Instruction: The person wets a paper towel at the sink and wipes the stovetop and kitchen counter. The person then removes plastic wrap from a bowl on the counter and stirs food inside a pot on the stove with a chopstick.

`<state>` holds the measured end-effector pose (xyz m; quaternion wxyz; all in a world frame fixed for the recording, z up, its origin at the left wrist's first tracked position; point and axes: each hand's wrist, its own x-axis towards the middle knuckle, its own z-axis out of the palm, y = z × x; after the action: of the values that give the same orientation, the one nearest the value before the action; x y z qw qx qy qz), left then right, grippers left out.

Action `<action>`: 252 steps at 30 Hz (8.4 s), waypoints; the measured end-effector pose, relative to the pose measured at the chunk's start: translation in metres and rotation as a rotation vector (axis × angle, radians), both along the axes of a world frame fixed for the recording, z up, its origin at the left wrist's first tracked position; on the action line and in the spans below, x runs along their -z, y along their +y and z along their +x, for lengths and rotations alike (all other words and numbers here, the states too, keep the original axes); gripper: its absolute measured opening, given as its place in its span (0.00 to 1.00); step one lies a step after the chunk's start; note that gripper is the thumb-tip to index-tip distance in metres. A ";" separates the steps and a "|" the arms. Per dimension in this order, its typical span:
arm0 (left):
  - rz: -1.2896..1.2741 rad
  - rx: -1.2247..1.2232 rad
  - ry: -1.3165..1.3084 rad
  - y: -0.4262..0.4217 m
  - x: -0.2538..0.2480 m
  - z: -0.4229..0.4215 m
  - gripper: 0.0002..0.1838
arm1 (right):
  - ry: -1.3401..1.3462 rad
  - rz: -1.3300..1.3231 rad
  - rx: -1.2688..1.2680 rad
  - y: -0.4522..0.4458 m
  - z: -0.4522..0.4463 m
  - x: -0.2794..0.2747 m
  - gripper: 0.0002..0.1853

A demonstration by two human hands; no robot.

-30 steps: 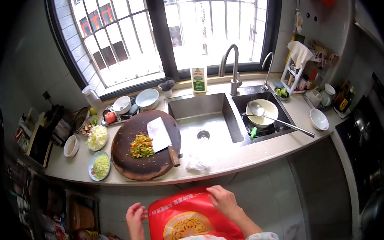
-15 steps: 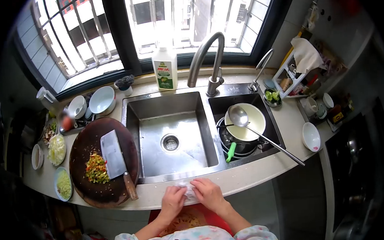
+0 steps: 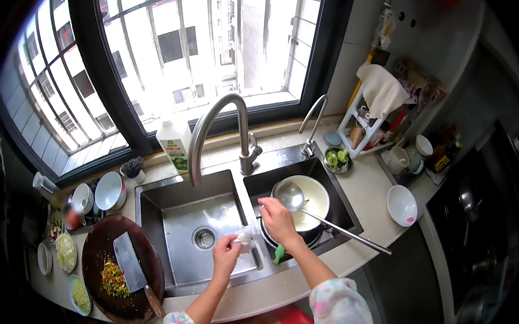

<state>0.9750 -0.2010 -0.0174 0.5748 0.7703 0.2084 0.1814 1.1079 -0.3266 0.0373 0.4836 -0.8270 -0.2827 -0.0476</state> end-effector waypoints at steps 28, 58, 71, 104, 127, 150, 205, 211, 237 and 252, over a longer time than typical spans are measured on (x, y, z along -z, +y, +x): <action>0.383 -0.419 0.105 0.043 0.010 0.071 0.18 | 1.364 0.670 -0.488 0.109 -0.005 0.060 0.18; -0.890 0.346 0.443 0.044 0.015 0.028 0.17 | 1.037 0.531 -0.348 0.111 -0.011 0.120 0.15; 0.071 0.294 0.272 0.048 0.068 0.024 0.16 | 0.818 0.553 -0.084 0.147 -0.026 0.144 0.23; 0.464 -0.022 0.500 -0.035 0.018 0.111 0.31 | -0.230 -0.020 0.067 0.095 0.228 0.050 0.08; 0.260 0.423 -0.004 -0.098 -0.008 0.261 0.22 | 0.099 0.447 0.373 -0.142 0.065 -0.022 0.07; -0.250 1.388 0.129 -0.608 -0.078 0.025 0.10 | 0.238 0.970 0.992 -0.564 -0.208 0.002 0.23; 0.631 1.762 -0.772 -0.992 0.024 -0.104 0.18 | 0.151 -0.500 1.418 -0.942 -0.381 0.054 0.20; 0.896 1.498 -0.709 -0.890 0.017 0.020 0.19 | 0.010 -0.407 1.231 -0.861 -0.257 0.072 0.17; 0.355 1.334 -0.697 -0.914 0.000 0.008 0.13 | -0.082 -0.232 1.379 -0.913 -0.284 0.049 0.11; 0.509 0.946 -0.516 -0.929 -0.022 0.056 0.18 | -0.038 -0.169 1.087 -0.962 -0.192 0.023 0.13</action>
<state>1.0314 -1.1296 0.0047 0.4225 0.8242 -0.3536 0.1312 0.9157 -1.2885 0.0144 0.3162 -0.8889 0.1735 -0.2824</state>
